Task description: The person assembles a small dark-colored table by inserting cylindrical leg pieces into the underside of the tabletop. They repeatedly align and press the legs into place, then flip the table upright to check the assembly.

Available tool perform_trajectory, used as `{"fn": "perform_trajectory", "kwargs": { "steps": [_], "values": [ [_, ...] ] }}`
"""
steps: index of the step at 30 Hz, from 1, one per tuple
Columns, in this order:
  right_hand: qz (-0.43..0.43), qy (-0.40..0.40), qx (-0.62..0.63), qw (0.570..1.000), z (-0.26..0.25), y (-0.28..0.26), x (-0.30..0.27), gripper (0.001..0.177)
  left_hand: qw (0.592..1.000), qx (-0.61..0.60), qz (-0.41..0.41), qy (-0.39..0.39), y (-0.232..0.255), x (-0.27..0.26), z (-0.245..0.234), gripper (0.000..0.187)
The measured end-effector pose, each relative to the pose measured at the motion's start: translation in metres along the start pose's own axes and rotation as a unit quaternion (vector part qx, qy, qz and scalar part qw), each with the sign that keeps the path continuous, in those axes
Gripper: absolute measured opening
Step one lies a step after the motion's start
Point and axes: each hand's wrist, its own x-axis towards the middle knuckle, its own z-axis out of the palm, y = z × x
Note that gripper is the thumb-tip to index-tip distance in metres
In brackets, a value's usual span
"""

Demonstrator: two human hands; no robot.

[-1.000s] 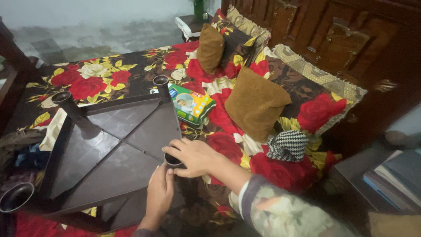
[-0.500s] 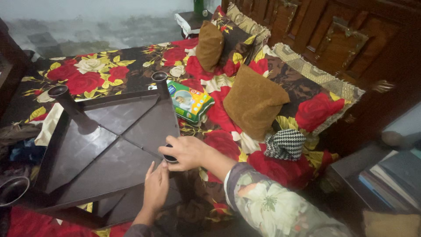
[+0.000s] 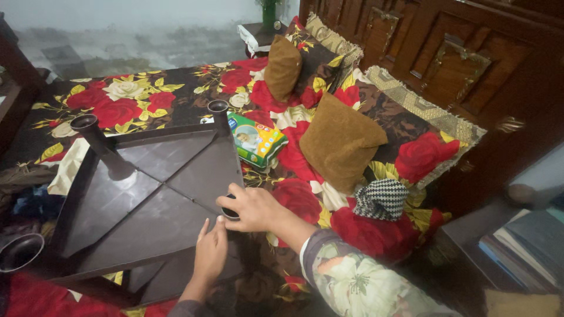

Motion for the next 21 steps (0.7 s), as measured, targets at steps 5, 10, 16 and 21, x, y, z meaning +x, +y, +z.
{"fn": "perform_trajectory", "kwargs": {
  "steps": [5,10,16,21],
  "values": [
    [0.015,-0.008,-0.006,1.0,0.001,-0.001,0.0,0.039,1.0,0.0,0.016,-0.004,-0.005,0.001,0.002,0.066],
    [0.052,-0.036,0.002,0.998,-0.004,-0.006,0.002,0.04,1.0,-0.003,0.009,-0.008,-0.012,0.004,0.006,0.066],
    [0.051,-0.073,0.038,0.995,-0.017,-0.01,0.006,0.045,0.995,-0.039,0.094,0.022,-0.013,0.005,0.003,0.052],
    [-0.059,-0.069,-0.012,0.996,-0.015,-0.005,0.016,0.044,0.994,0.06,0.068,-0.062,0.009,0.006,-0.009,0.061]
  ]
}}
